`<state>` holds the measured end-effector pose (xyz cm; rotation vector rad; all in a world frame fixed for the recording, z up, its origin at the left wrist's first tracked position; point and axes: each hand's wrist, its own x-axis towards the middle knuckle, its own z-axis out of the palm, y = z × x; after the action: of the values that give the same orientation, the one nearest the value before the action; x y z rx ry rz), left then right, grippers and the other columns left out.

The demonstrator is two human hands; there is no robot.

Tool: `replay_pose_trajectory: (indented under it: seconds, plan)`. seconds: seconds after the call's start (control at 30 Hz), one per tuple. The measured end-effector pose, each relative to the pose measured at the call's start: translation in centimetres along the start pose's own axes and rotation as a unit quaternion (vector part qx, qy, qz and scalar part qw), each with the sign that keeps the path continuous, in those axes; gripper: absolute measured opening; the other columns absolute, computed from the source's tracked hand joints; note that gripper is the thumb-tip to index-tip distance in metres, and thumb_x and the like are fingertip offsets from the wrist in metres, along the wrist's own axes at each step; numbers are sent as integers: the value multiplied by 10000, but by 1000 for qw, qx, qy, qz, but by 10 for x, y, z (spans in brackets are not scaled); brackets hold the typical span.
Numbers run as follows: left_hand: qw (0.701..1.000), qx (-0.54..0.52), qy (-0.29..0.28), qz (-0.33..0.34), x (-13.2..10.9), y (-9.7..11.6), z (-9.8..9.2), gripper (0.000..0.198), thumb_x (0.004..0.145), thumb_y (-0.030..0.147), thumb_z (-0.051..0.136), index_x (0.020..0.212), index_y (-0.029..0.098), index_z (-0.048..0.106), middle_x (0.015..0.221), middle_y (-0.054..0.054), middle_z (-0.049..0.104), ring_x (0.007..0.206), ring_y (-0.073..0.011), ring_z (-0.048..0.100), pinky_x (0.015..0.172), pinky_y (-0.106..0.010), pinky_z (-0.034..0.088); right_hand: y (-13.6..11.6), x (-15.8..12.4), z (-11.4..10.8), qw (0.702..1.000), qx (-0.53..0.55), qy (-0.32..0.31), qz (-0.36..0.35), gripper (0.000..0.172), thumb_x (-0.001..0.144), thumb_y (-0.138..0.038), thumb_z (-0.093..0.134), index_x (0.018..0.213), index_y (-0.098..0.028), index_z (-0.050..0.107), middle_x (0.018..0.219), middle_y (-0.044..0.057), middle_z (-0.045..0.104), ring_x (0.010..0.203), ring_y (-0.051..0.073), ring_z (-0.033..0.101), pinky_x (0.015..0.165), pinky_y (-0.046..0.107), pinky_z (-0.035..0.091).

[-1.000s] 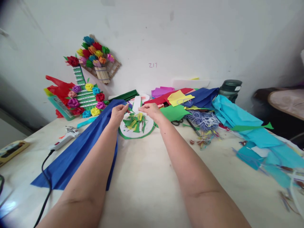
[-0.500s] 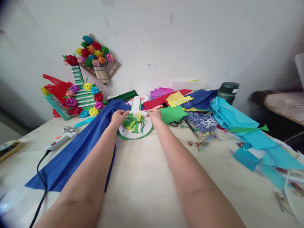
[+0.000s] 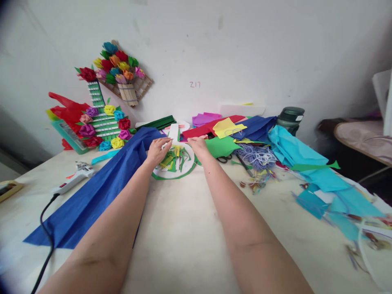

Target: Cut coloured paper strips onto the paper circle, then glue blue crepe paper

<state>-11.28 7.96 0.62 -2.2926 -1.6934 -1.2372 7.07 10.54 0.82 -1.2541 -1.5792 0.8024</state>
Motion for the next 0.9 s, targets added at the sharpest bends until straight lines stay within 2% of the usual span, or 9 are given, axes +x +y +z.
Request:
replay_pose_trajectory:
  seconds: [0.03,0.1,0.23,0.3,0.43,0.57,0.73,0.83,0.9]
  plan:
    - [1000,-4,-7,8,1,0,1,306,838,394,407,987,259,639,1113,-12,618,1063,-174,495,962,-312,281,-4,-1,-8,999,-52,-3,6,214,689,-324,546,710,-136,648,626,29,624,623,142,560,597,239,415]
    - [1000,-12,-20,18,2,0,3,321,842,402,397,983,253,644,1118,-15,619,1084,-176,488,963,-313,282,-12,-5,-22,982,-172,-66,29,110,607,-246,624,551,-151,620,486,10,575,485,124,508,514,239,387]
    - [999,-28,-37,26,2,-2,5,370,846,422,368,1006,236,645,1117,-28,623,1104,-184,480,966,-314,289,-26,-16,-38,915,-325,-232,52,183,465,-124,691,387,-179,536,325,-37,484,334,85,399,411,225,324]
    - [999,-30,-41,13,1,-3,4,380,851,420,354,1027,238,637,1128,-23,618,1114,-182,472,976,-313,285,-30,-20,-37,896,-354,-262,52,201,431,-93,694,360,-174,524,312,-34,474,329,91,411,406,228,320]
    - [997,-38,-58,-20,0,-1,0,376,852,412,346,1043,255,630,1144,-5,610,1145,-175,451,989,-304,280,-31,-24,-30,873,-406,-261,70,204,443,-65,664,335,-159,517,315,-10,471,365,113,441,437,252,342]
    - [989,-111,-70,-69,-2,2,-7,477,851,482,297,1081,211,615,1150,-39,605,1126,-197,485,973,-309,305,-28,-24,-33,895,-359,-252,82,177,488,-35,614,387,-165,550,356,-18,476,407,103,423,460,251,334]
    - [947,-273,-71,-155,-3,1,-13,654,830,597,196,1211,171,514,1225,-86,551,1154,-221,478,941,-333,349,-30,-26,-44,945,-222,-220,102,149,555,-88,588,451,-172,522,342,-65,371,359,67,303,407,229,263]
    - [928,-311,-82,-187,0,-1,-13,704,818,627,139,1246,181,477,1202,-98,566,1126,-220,507,940,-356,353,-31,-24,-38,976,-127,-152,90,164,585,-128,591,463,-169,489,341,-73,353,341,56,280,399,221,255]
    - [924,-320,-81,-193,1,-4,-13,723,813,635,120,1243,178,479,1192,-103,573,1122,-220,512,954,-366,340,-29,-19,-27,988,-106,-93,61,160,593,-156,607,470,-160,505,355,-60,390,356,63,333,424,221,299]
